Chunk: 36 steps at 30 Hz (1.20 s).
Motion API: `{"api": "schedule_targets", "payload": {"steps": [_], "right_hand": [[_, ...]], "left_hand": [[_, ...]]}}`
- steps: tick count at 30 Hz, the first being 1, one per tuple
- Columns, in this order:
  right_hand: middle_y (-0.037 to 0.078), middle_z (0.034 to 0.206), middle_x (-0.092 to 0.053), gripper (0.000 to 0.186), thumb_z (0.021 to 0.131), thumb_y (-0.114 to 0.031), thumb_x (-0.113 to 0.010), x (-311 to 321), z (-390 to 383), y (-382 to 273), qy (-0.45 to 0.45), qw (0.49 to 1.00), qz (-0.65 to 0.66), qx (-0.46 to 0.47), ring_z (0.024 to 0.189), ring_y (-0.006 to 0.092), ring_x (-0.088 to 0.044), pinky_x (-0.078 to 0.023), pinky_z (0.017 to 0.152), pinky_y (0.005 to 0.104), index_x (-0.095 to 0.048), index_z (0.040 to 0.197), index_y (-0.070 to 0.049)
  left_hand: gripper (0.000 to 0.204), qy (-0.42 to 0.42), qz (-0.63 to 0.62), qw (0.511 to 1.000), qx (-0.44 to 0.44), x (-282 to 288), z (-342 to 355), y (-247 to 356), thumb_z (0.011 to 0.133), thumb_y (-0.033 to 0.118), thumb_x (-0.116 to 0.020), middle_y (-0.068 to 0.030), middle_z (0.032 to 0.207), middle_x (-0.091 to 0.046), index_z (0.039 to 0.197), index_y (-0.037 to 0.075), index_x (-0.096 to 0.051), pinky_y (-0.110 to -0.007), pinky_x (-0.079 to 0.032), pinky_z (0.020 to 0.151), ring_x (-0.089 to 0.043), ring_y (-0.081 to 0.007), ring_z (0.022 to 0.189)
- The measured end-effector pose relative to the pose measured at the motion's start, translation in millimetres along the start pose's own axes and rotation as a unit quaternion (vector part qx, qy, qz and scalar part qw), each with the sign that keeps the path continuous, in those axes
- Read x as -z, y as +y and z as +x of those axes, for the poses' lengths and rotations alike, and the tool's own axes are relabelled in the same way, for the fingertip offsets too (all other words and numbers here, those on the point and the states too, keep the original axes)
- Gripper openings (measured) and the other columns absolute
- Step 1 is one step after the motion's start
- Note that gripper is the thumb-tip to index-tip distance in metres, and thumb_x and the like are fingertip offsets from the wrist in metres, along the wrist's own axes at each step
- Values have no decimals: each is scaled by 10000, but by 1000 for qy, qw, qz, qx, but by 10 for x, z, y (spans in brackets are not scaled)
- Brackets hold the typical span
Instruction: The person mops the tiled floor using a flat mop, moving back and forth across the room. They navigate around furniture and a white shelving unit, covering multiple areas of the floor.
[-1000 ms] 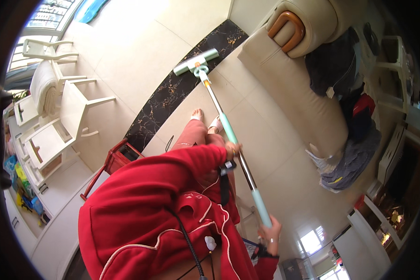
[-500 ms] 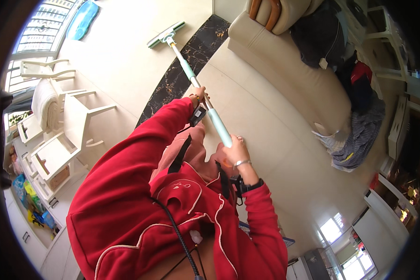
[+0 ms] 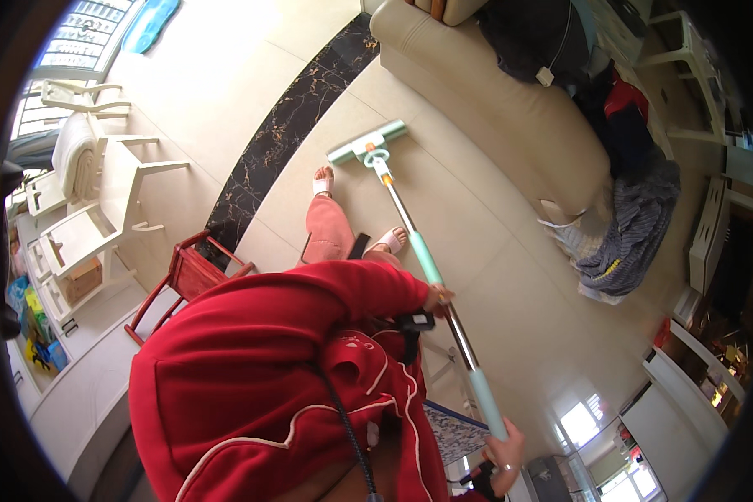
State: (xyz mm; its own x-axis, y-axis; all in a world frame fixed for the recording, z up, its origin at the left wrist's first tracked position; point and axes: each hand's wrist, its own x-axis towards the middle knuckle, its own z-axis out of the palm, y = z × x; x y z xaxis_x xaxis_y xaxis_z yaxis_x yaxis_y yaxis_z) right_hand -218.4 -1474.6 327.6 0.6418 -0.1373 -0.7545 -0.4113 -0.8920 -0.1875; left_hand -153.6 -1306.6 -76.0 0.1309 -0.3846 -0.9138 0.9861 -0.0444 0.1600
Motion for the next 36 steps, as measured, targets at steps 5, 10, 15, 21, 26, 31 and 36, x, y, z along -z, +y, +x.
{"api": "schedule_targets", "payload": {"steps": [5,10,15,21,26,31,36], "right_hand": [[11,576,-467,296,576,19,-516,539,-21,288,-17,990,111,-90,459,78,-445,-359,369,231,-572,866,39],[-25,574,-453,291,561,-3,-515,437,541,139,-8,996,50,76,481,45,-417,-361,400,213,-576,841,46],[79,643,-582,437,544,-97,-583,-76,1357,-432,-17,992,-41,119,548,106,-523,-445,519,263,-576,962,31],[149,668,-590,379,568,-134,-572,-1078,2037,-1944,-48,967,-3,250,590,175,-571,-449,568,300,-587,924,-3],[111,581,-550,261,578,-89,-571,-1855,2271,-3075,-101,957,19,272,487,174,-544,-434,458,313,-566,819,10],[56,503,-479,183,608,-33,-560,-1954,2533,-3317,-311,936,70,148,368,136,-463,-362,314,282,-500,776,6],[19,477,-437,155,625,-24,-544,-1105,2547,-2613,-265,946,65,176,322,97,-400,-306,287,248,-487,769,-20]], "left_hand": [[261,-4,-174,984,38,-800,-318,252,754,315,-532,-91,720,-582,785,56,-548,-338,-507,546,-592,-211,599],[206,98,-237,967,7,-335,-306,389,732,243,-566,-80,741,-575,804,53,-528,-340,-515,569,-593,-215,617],[186,274,-274,919,-78,867,-229,583,728,206,-610,-60,621,-520,710,34,-540,-331,-374,396,-476,-156,454],[166,401,-272,865,-127,2595,-521,724,757,180,-558,-79,599,-528,727,17,-543,-322,-402,379,-511,-191,449],[135,361,-389,827,-187,3264,-1047,659,758,128,-515,-86,606,-539,726,-4,-513,-324,-478,383,-574,-216,481],[206,367,-328,853,-174,3156,-1227,667,751,189,-522,-103,677,-575,790,-10,-558,-320,-460,406,-586,-207,543],[144,231,-452,840,-193,2693,-840,983,760,64,-481,-108,670,-540,863,-28,-444,-420,-513,467,-586,-272,565]]}}
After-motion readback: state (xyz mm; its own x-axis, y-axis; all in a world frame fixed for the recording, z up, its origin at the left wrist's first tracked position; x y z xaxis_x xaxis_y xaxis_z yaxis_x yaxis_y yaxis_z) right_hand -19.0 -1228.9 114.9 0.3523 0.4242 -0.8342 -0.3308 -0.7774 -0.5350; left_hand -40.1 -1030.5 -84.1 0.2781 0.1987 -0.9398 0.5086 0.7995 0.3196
